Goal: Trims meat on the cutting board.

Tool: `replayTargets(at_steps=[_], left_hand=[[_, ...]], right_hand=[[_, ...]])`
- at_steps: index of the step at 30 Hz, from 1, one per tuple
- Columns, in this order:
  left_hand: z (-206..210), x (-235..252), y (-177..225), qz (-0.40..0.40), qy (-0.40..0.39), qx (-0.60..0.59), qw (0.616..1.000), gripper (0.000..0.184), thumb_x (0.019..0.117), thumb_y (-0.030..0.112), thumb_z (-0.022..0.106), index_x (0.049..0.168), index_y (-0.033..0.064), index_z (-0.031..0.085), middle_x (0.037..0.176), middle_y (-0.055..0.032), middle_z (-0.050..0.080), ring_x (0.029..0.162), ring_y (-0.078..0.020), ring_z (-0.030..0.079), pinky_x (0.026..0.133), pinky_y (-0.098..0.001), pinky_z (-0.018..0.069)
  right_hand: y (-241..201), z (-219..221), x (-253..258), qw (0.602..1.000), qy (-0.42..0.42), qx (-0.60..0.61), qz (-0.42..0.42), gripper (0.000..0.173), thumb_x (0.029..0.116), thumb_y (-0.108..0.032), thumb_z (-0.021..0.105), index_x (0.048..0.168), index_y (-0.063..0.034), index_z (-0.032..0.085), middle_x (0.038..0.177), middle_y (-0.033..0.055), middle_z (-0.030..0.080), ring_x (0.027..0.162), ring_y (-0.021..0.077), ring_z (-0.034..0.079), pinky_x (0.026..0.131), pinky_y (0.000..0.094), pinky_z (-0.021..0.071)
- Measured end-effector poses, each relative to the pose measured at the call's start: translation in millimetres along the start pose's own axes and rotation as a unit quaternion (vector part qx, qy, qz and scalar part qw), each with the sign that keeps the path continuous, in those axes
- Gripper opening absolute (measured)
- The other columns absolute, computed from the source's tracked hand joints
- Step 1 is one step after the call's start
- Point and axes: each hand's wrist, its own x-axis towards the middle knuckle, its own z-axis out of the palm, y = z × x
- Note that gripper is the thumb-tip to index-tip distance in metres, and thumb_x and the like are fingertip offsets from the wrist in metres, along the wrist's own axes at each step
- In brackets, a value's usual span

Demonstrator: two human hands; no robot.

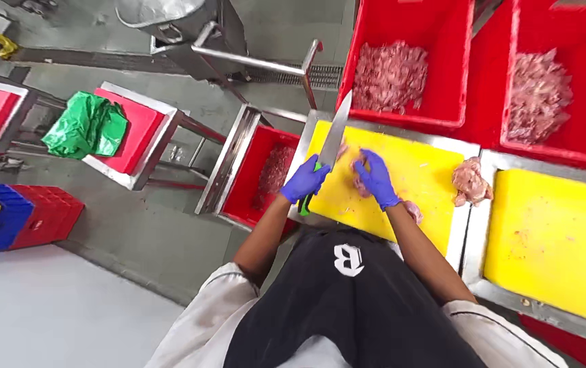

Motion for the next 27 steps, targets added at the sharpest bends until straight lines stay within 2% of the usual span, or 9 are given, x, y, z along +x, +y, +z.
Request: replayTargets(at_steps=[2, 5, 10, 14, 18, 21, 23, 25, 27], left_hand=[[-13, -15, -11, 0.008, 0.026, 0.021, 0.999, 0.036, 0.1087, 0.027, 0.05, 0.133, 0.0007, 0.048, 0.071, -0.0042, 0.054, 0.052, -0.0139, 0.054, 0.053, -0.0319, 0.0532], [-27, -29, -39, -0.015, 0.054, 0.051, 0.997, 0.046, 0.108, 0.033, 0.051, 0.142, 0.0016, 0.046, 0.076, -0.0111, 0.059, 0.059, -0.0207, 0.059, 0.06, -0.0407, 0.0558], [-40, -42, -96, -0.023, 0.043, -0.025, 0.999, 0.04, 0.1073, 0.03, 0.052, 0.137, 0.0032, 0.046, 0.072, -0.0073, 0.055, 0.052, -0.0175, 0.056, 0.053, -0.0354, 0.0539], [-48, -56, -110, -0.008, 0.06, -0.113, 0.992, 0.039, 0.1079, 0.025, 0.05, 0.14, 0.0031, 0.043, 0.07, -0.0046, 0.053, 0.049, -0.0147, 0.053, 0.049, -0.0315, 0.0518], [-56, -65, -117, 0.003, 0.12, -0.149, 0.981, 0.032, 0.1077, 0.019, 0.05, 0.134, 0.0011, 0.047, 0.065, -0.0038, 0.053, 0.046, -0.013, 0.052, 0.046, -0.0291, 0.0501], [-60, -67, -124, -0.023, 0.17, -0.16, 0.972, 0.032, 0.1092, 0.019, 0.05, 0.135, 0.0007, 0.047, 0.065, -0.0049, 0.052, 0.046, -0.0134, 0.051, 0.045, -0.0297, 0.0496], [-61, -67, -129, -0.023, 0.191, -0.166, 0.967, 0.031, 0.1091, 0.018, 0.05, 0.134, 0.0003, 0.048, 0.063, -0.0054, 0.052, 0.044, -0.0133, 0.051, 0.044, -0.0293, 0.0488], [-60, -70, -135, -0.011, 0.199, -0.183, 0.963, 0.03, 0.1087, 0.017, 0.051, 0.133, -0.0001, 0.048, 0.063, -0.0054, 0.052, 0.044, -0.0131, 0.05, 0.043, -0.0285, 0.0483], [-61, -73, -140, 0.003, 0.207, -0.203, 0.957, 0.026, 0.1083, 0.016, 0.05, 0.129, 0.0, 0.048, 0.062, -0.005, 0.053, 0.043, -0.0128, 0.051, 0.042, -0.028, 0.0488]], right_hand=[[-5, 2, 11, 0.983, -0.076, -0.159, -0.047, 0.057, 0.1005, -0.055, 0.046, 0.127, -0.0084, 0.068, 0.136, 0.016, 0.063, 0.131, 0.037, 0.055, 0.107, 0.0578, 0.0436], [-10, 3, -3, 0.94, -0.161, -0.289, -0.081, 0.063, 0.0975, -0.065, 0.047, 0.132, -0.016, 0.066, 0.139, 0.0132, 0.061, 0.13, 0.0377, 0.055, 0.1, 0.0597, 0.0474], [11, 27, -71, 0.938, -0.08, -0.316, -0.114, 0.028, 0.1031, -0.026, 0.052, 0.118, -0.0133, 0.072, 0.119, 0.0192, 0.068, 0.11, 0.0405, 0.067, 0.079, 0.0529, 0.0592], [8, 9, -75, 0.991, -0.13, 0.023, 0.01, 0.021, 0.0929, -0.022, 0.066, 0.107, -0.0087, 0.073, 0.097, 0.009, 0.071, 0.087, 0.0214, 0.068, 0.077, 0.0414, 0.0563], [-31, -48, -43, 0.849, -0.222, 0.475, 0.063, 0.017, 0.0885, -0.026, 0.072, 0.103, -0.0195, 0.066, 0.08, -0.0024, 0.067, 0.061, 0.0059, 0.06, 0.054, 0.022, 0.052], [-73, -102, 29, 0.791, -0.055, 0.609, -0.014, 0.017, 0.0944, -0.035, 0.064, 0.107, -0.0244, 0.063, 0.093, -0.0042, 0.071, 0.076, 0.0062, 0.067, 0.065, 0.022, 0.0575], [-76, -122, 92, 0.751, 0.089, 0.653, -0.022, 0.032, 0.1106, -0.031, 0.038, 0.14, -0.0216, 0.044, 0.121, 0.0027, 0.064, 0.1, 0.015, 0.068, 0.081, 0.0318, 0.0591], [-50, -114, 131, 0.809, 0.173, 0.561, 0.032, 0.054, 0.1106, -0.019, 0.036, 0.162, -0.0203, 0.018, 0.155, 0.0095, 0.043, 0.126, 0.0209, 0.058, 0.095, 0.0391, 0.0547], [-28, -70, 127, 0.937, 0.143, 0.317, -0.02, 0.061, 0.0952, 0.001, 0.05, 0.152, 0.008, 0.029, 0.151, 0.027, 0.042, 0.133, 0.029, 0.052, 0.103, 0.0418, 0.0499]])
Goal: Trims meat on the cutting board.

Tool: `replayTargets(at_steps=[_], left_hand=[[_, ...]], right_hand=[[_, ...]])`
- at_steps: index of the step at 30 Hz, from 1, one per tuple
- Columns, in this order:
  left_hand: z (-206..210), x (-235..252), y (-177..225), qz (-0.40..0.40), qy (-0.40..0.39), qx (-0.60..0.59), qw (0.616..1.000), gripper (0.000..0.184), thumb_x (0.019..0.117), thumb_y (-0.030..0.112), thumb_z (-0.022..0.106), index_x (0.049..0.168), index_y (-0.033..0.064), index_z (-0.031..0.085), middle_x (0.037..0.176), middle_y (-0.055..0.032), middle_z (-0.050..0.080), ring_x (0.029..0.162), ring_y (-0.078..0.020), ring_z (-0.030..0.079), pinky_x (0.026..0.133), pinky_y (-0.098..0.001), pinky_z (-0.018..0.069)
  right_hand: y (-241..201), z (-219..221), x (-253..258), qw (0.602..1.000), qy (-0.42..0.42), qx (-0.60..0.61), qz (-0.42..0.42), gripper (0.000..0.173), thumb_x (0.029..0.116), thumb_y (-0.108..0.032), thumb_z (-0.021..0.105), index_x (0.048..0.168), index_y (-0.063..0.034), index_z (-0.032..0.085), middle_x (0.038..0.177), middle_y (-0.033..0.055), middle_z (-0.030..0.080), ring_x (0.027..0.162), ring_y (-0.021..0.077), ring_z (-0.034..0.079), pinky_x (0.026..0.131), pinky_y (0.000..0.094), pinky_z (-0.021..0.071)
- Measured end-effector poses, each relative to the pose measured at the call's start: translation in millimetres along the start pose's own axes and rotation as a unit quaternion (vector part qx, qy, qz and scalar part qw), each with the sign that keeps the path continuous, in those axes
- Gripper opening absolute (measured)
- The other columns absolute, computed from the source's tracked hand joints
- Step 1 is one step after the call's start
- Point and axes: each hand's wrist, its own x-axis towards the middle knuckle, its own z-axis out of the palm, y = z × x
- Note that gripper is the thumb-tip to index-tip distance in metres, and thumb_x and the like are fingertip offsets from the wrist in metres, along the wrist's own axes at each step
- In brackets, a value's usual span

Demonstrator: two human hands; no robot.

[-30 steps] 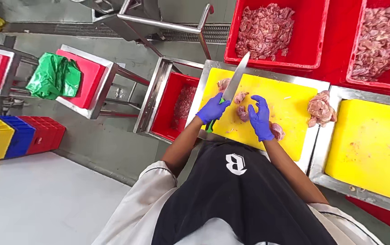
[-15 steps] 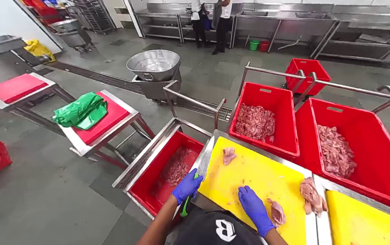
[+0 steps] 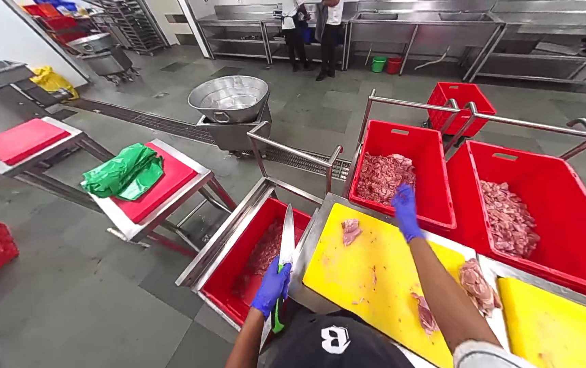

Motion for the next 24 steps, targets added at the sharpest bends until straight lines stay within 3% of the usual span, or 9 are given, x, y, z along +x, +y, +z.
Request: replayTargets(at_steps=[1, 3, 5, 8, 12, 16, 18, 20, 24], left_hand=[[-2, 0, -3, 0.005, 0.005, -0.01, 1.0, 0.026, 0.1082, 0.016, 0.05, 0.128, -0.0004, 0.049, 0.062, -0.005, 0.053, 0.043, -0.0128, 0.051, 0.042, -0.028, 0.0488], [-6, -5, -14, -0.002, 0.018, -0.022, 1.0, 0.024, 0.109, 0.017, 0.049, 0.125, -0.0007, 0.049, 0.062, -0.0048, 0.052, 0.043, -0.0127, 0.05, 0.042, -0.0279, 0.0488], [-7, -6, -19, -0.013, 0.033, -0.027, 0.999, 0.024, 0.1101, 0.018, 0.047, 0.125, -0.0003, 0.049, 0.06, -0.0047, 0.051, 0.042, -0.0123, 0.049, 0.042, -0.0277, 0.0478], [-7, -5, -23, -0.026, 0.043, -0.011, 0.999, 0.027, 0.1106, 0.021, 0.048, 0.126, -0.0009, 0.05, 0.06, -0.0059, 0.051, 0.043, -0.0141, 0.05, 0.043, -0.0298, 0.0484], [-4, -5, -16, -0.017, 0.03, -0.009, 0.999, 0.026, 0.1105, 0.02, 0.048, 0.127, -0.0001, 0.05, 0.06, -0.0054, 0.05, 0.042, -0.0139, 0.05, 0.042, -0.0292, 0.0486], [2, -6, -8, -0.006, 0.016, -0.007, 1.0, 0.027, 0.1102, 0.02, 0.048, 0.128, -0.0006, 0.049, 0.06, -0.005, 0.05, 0.042, -0.0132, 0.05, 0.042, -0.0288, 0.0488], [3, -5, -4, -0.012, 0.003, 0.003, 1.0, 0.03, 0.1104, 0.019, 0.048, 0.133, -0.0002, 0.047, 0.061, -0.0049, 0.051, 0.043, -0.0131, 0.05, 0.043, -0.0287, 0.0492], [3, -5, -3, -0.014, -0.009, 0.02, 1.0, 0.03, 0.1103, 0.019, 0.048, 0.132, -0.001, 0.047, 0.063, -0.0051, 0.052, 0.044, -0.013, 0.051, 0.043, -0.0287, 0.0501], [2, -5, -5, -0.019, -0.025, 0.04, 0.999, 0.027, 0.1108, 0.019, 0.046, 0.129, -0.0012, 0.048, 0.064, -0.0035, 0.053, 0.044, -0.0109, 0.051, 0.043, -0.0266, 0.0497]], right_hand=[[14, 13, -21, 0.985, -0.088, -0.137, -0.053, 0.052, 0.0886, 0.002, 0.057, 0.138, 0.0134, 0.047, 0.14, 0.029, 0.054, 0.13, 0.0316, 0.055, 0.106, 0.0429, 0.0491], [35, 34, -69, 0.864, -0.307, -0.361, -0.171, 0.036, 0.0872, -0.001, 0.061, 0.122, -0.0048, 0.071, 0.129, 0.0151, 0.068, 0.127, 0.03, 0.061, 0.11, 0.0495, 0.0462], [59, 48, -94, 0.79, -0.378, -0.423, -0.233, 0.048, 0.0882, -0.001, 0.06, 0.13, -0.0227, 0.071, 0.138, 0.005, 0.065, 0.136, 0.0278, 0.055, 0.113, 0.0542, 0.0408], [75, 57, -100, 0.798, -0.299, -0.462, -0.247, 0.045, 0.0945, -0.011, 0.058, 0.137, -0.0246, 0.067, 0.133, 0.0075, 0.068, 0.128, 0.0304, 0.06, 0.106, 0.0555, 0.0468], [72, 68, -91, 0.79, -0.271, -0.52, -0.177, 0.036, 0.1027, -0.027, 0.051, 0.135, -0.0218, 0.068, 0.141, 0.0111, 0.061, 0.137, 0.0314, 0.052, 0.114, 0.0517, 0.0403], [70, 69, -88, 0.83, -0.236, -0.49, -0.127, 0.03, 0.1014, -0.014, 0.054, 0.127, -0.0072, 0.069, 0.125, 0.0209, 0.067, 0.121, 0.0398, 0.062, 0.104, 0.0532, 0.0485], [62, 67, -98, 0.917, -0.159, -0.363, -0.046, 0.029, 0.1033, -0.012, 0.052, 0.125, -0.0019, 0.068, 0.124, 0.021, 0.068, 0.118, 0.0338, 0.065, 0.104, 0.0493, 0.0506], [52, 61, -114, 0.984, -0.04, -0.163, 0.053, 0.027, 0.1044, -0.015, 0.054, 0.122, 0.0013, 0.067, 0.111, 0.0171, 0.07, 0.096, 0.0222, 0.068, 0.088, 0.0397, 0.0554], [33, 39, -143, 0.968, 0.079, 0.115, 0.207, 0.036, 0.1094, -0.02, 0.047, 0.139, -0.0002, 0.053, 0.117, 0.0129, 0.064, 0.096, 0.0159, 0.065, 0.082, 0.0336, 0.0575]])
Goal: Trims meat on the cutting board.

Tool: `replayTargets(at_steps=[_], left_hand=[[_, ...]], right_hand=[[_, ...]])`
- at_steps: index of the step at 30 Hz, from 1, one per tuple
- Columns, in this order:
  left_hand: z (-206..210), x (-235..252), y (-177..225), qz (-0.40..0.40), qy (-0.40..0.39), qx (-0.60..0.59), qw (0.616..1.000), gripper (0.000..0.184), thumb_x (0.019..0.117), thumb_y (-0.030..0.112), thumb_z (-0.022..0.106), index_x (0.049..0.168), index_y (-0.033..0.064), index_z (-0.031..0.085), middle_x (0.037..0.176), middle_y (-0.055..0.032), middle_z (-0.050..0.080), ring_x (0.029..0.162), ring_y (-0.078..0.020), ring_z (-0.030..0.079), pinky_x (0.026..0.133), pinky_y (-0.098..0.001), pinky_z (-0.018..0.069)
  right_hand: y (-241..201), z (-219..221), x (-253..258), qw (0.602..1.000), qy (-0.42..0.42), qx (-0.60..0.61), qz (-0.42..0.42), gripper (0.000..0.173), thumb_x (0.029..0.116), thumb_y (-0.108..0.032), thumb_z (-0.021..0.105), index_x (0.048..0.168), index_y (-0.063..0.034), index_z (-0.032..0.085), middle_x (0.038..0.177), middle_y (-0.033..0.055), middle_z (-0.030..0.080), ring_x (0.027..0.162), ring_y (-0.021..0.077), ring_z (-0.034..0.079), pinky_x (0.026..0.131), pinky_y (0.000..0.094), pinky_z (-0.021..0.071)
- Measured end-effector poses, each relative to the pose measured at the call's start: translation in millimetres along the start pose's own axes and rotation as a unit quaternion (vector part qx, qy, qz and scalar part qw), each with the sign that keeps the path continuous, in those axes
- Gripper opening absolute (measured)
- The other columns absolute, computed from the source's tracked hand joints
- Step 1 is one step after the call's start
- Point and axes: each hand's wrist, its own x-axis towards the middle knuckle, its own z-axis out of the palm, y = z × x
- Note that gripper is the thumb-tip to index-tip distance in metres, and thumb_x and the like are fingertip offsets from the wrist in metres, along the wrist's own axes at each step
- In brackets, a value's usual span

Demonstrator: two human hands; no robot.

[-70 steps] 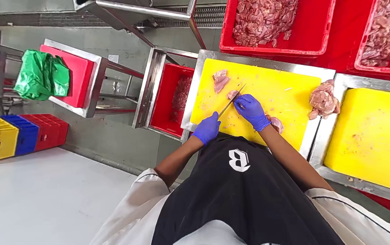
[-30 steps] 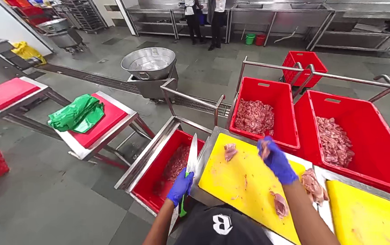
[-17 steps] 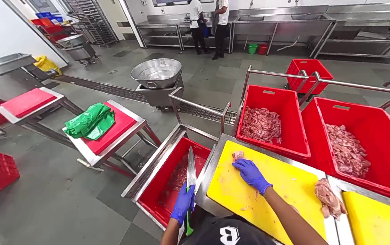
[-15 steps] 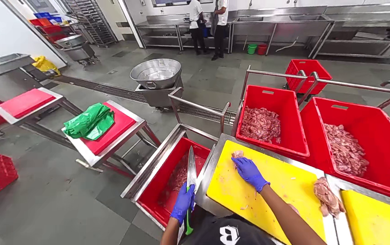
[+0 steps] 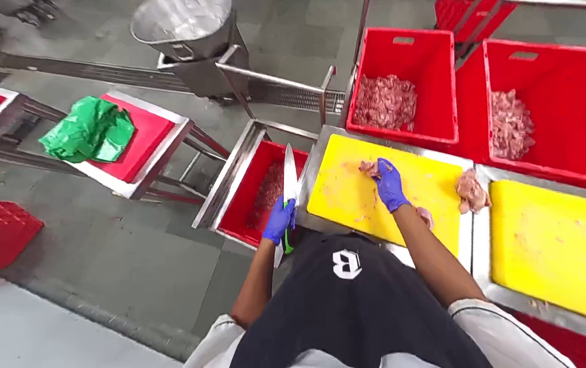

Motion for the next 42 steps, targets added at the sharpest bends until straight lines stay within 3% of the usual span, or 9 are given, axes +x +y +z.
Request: replayTargets(at_steps=[5, 9, 11, 14, 16, 21, 24, 30, 42], left_hand=[[2, 11, 8, 0.007, -0.024, 0.01, 1.0, 0.024, 0.1108, 0.02, 0.046, 0.125, 0.0005, 0.048, 0.063, -0.0027, 0.053, 0.043, -0.0105, 0.051, 0.042, -0.026, 0.0498], [5, 15, 13, 0.006, -0.038, 0.02, 0.999, 0.024, 0.1108, 0.019, 0.045, 0.126, 0.0004, 0.048, 0.063, -0.0014, 0.051, 0.044, -0.0101, 0.05, 0.043, -0.0261, 0.0496], [8, 16, 14, 0.004, -0.043, 0.031, 0.999, 0.024, 0.1107, 0.02, 0.046, 0.125, 0.0011, 0.048, 0.064, -0.0014, 0.052, 0.044, -0.0104, 0.051, 0.044, -0.0263, 0.0499], [15, 19, 15, 0.001, -0.062, 0.072, 0.995, 0.031, 0.1106, 0.025, 0.047, 0.13, 0.0007, 0.049, 0.065, -0.0027, 0.054, 0.045, -0.0119, 0.053, 0.045, -0.0287, 0.052], [22, 22, 16, 0.002, -0.082, 0.099, 0.992, 0.033, 0.1099, 0.027, 0.048, 0.132, 0.0014, 0.049, 0.065, -0.0025, 0.052, 0.045, -0.0124, 0.052, 0.046, -0.0297, 0.052], [49, 32, 44, 0.02, -0.13, 0.288, 0.949, 0.043, 0.1083, 0.039, 0.049, 0.133, 0.0037, 0.054, 0.082, -0.0111, 0.062, 0.061, -0.0214, 0.061, 0.062, -0.0416, 0.0565], [86, 44, 71, 0.054, -0.176, 0.384, 0.905, 0.044, 0.1091, 0.039, 0.046, 0.135, 0.0033, 0.054, 0.098, -0.0186, 0.068, 0.083, -0.0303, 0.069, 0.079, -0.0519, 0.0571], [137, 67, 78, 0.053, -0.204, 0.504, 0.837, 0.042, 0.1104, 0.033, 0.045, 0.138, 0.0026, 0.053, 0.115, -0.0242, 0.069, 0.112, -0.0398, 0.068, 0.098, -0.0588, 0.053], [167, 60, 80, 0.02, -0.184, 0.554, 0.812, 0.038, 0.1113, 0.029, 0.04, 0.139, 0.0049, 0.05, 0.12, -0.0216, 0.069, 0.114, -0.0379, 0.068, 0.096, -0.0578, 0.0545]], right_hand=[[-50, -8, -13, 0.973, 0.035, 0.177, -0.141, 0.025, 0.1103, -0.019, 0.04, 0.134, -0.0106, 0.045, 0.11, 0.003, 0.06, 0.095, 0.0136, 0.065, 0.084, 0.0344, 0.058], [-95, -8, -17, 0.943, -0.053, -0.054, -0.324, 0.026, 0.1003, -0.011, 0.057, 0.126, -0.0065, 0.055, 0.117, 0.0029, 0.062, 0.102, 0.0116, 0.064, 0.089, 0.0332, 0.0571], [-96, -6, -14, 0.863, -0.123, -0.316, -0.375, 0.025, 0.0981, -0.012, 0.062, 0.118, 0.0035, 0.063, 0.113, 0.0164, 0.067, 0.1, 0.0222, 0.068, 0.089, 0.0401, 0.057], [-50, -4, -2, 0.665, -0.263, -0.62, -0.323, 0.029, 0.0925, -0.006, 0.063, 0.121, -0.0082, 0.069, 0.117, 0.0186, 0.07, 0.108, 0.0421, 0.065, 0.087, 0.0627, 0.0508], [-11, -15, -9, 0.625, -0.294, -0.671, -0.269, 0.038, 0.0887, -0.012, 0.063, 0.126, -0.0127, 0.067, 0.128, 0.0173, 0.065, 0.12, 0.043, 0.059, 0.093, 0.0644, 0.0462], [24, -37, -34, 0.723, -0.176, -0.598, -0.299, 0.037, 0.0965, -0.039, 0.055, 0.103, -0.0067, 0.073, 0.118, 0.0183, 0.07, 0.115, 0.0391, 0.064, 0.097, 0.0572, 0.0483], [35, -31, -23, 0.765, -0.115, -0.549, -0.316, 0.038, 0.0981, -0.038, 0.057, 0.112, -0.0067, 0.074, 0.122, 0.018, 0.069, 0.12, 0.0368, 0.063, 0.102, 0.0524, 0.0502], [57, -33, -5, 0.763, -0.1, -0.507, -0.388, 0.03, 0.1002, -0.028, 0.057, 0.109, -0.0064, 0.076, 0.122, 0.0162, 0.072, 0.122, 0.0356, 0.065, 0.104, 0.0486, 0.0519], [60, -18, -15, 0.766, -0.031, -0.508, -0.392, 0.022, 0.0993, -0.015, 0.06, 0.099, -0.001, 0.077, 0.106, 0.0179, 0.074, 0.104, 0.0358, 0.072, 0.089, 0.0463, 0.0596]])
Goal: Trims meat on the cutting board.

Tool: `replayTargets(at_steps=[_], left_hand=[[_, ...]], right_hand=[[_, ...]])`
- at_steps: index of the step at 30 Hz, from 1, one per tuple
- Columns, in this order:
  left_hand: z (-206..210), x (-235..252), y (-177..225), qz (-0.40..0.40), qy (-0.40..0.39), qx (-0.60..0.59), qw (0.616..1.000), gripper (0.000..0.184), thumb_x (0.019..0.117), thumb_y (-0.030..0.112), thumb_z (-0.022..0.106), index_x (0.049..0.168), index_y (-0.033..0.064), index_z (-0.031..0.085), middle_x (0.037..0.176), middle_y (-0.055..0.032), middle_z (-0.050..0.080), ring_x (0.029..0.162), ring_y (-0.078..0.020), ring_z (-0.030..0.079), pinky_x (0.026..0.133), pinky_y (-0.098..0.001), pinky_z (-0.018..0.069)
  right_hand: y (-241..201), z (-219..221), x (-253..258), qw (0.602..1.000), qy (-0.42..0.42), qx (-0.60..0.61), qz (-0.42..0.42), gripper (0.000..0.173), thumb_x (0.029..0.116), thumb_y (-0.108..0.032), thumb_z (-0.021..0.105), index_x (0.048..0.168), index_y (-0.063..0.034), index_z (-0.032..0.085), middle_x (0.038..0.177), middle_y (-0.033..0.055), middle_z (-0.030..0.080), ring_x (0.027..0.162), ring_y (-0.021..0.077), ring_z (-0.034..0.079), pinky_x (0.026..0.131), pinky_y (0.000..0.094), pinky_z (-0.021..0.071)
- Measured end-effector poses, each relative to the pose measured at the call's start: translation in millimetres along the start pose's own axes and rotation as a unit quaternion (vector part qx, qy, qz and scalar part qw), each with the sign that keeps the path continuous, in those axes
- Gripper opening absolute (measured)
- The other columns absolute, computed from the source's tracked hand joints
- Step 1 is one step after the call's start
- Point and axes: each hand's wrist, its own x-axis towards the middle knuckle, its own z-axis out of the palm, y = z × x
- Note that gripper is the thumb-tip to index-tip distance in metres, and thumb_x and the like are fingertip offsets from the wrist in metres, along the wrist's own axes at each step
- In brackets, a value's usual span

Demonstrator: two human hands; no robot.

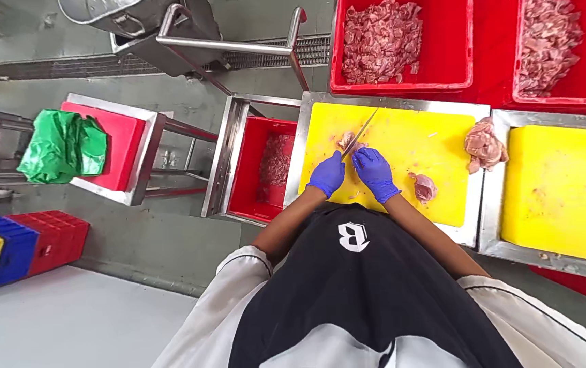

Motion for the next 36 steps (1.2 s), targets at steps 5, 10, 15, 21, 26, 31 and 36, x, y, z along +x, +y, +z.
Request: replayTargets(at_steps=[5, 10, 15, 21, 26, 31, 36], left_hand=[[-1, -51, -38, -0.054, -0.054, 0.017, 0.997, 0.042, 0.1107, 0.029, 0.042, 0.143, 0.0036, 0.047, 0.118, -0.0256, 0.068, 0.111, -0.0426, 0.068, 0.093, -0.062, 0.0546], [3, -60, -44, -0.063, -0.071, 0.031, 0.995, 0.041, 0.1112, 0.029, 0.04, 0.143, 0.0022, 0.044, 0.116, -0.026, 0.067, 0.109, -0.0428, 0.069, 0.092, -0.0614, 0.055], [-10, 4, -2, 0.0, -0.028, 0.012, 1.0, 0.044, 0.1108, 0.027, 0.041, 0.147, 0.0007, 0.043, 0.124, -0.026, 0.066, 0.117, -0.0408, 0.066, 0.099, -0.0595, 0.0527], [-15, 11, -22, 0.017, 0.019, -0.002, 1.0, 0.048, 0.1104, 0.029, 0.043, 0.15, 0.0027, 0.042, 0.124, -0.0262, 0.066, 0.119, -0.0404, 0.066, 0.103, -0.0583, 0.0512], [-13, -21, -29, 0.029, 0.018, 0.01, 0.999, 0.042, 0.1109, 0.031, 0.042, 0.14, 0.0022, 0.05, 0.115, -0.0243, 0.069, 0.11, -0.0398, 0.069, 0.096, -0.0587, 0.0539], [17, -31, -11, 0.064, -0.023, -0.002, 0.998, 0.041, 0.1109, 0.032, 0.043, 0.137, 0.0022, 0.052, 0.11, -0.0235, 0.069, 0.106, -0.0399, 0.07, 0.093, -0.0588, 0.0548], [32, -25, 6, 0.023, -0.024, 0.009, 0.999, 0.039, 0.1107, 0.029, 0.042, 0.14, 0.0039, 0.049, 0.116, -0.0226, 0.069, 0.111, -0.0393, 0.069, 0.094, -0.0591, 0.0551]], right_hand=[[-5, -5, 2, 0.999, -0.045, 0.017, 0.005, 0.024, 0.1018, -0.014, 0.056, 0.102, -0.0004, 0.076, 0.11, 0.0184, 0.074, 0.108, 0.0359, 0.071, 0.091, 0.0458, 0.0589], [-9, 2, -9, 0.999, -0.024, 0.044, -0.016, 0.021, 0.0999, -0.012, 0.058, 0.101, -0.0005, 0.076, 0.109, 0.0184, 0.074, 0.107, 0.0342, 0.072, 0.092, 0.0423, 0.0594], [-17, -6, -11, 0.998, -0.046, 0.041, 0.013, 0.025, 0.1005, -0.014, 0.056, 0.1, 0.0012, 0.075, 0.111, 0.0192, 0.074, 0.109, 0.0362, 0.071, 0.094, 0.0461, 0.0582], [-5, -21, -16, 0.992, -0.12, 0.005, 0.035, 0.03, 0.101, -0.03, 0.059, 0.117, -0.0116, 0.075, 0.127, 0.0198, 0.068, 0.121, 0.042, 0.062, 0.1, 0.0565, 0.0501], [20, -42, -21, 0.992, -0.118, 0.03, 0.042, 0.034, 0.0999, -0.004, 0.052, 0.12, -0.0176, 0.076, 0.128, 0.0194, 0.068, 0.123, 0.0407, 0.062, 0.105, 0.0543, 0.0493], [27, -48, -36, 0.99, -0.108, 0.071, 0.051, 0.031, 0.0941, -0.011, 0.055, 0.118, -0.0091, 0.074, 0.128, 0.0182, 0.067, 0.125, 0.0366, 0.06, 0.106, 0.0495, 0.0486], [28, -45, -29, 0.993, -0.104, 0.045, -0.033, 0.028, 0.1007, -0.024, 0.059, 0.116, -0.0051, 0.074, 0.12, 0.0167, 0.071, 0.12, 0.036, 0.065, 0.104, 0.0498, 0.0508]])
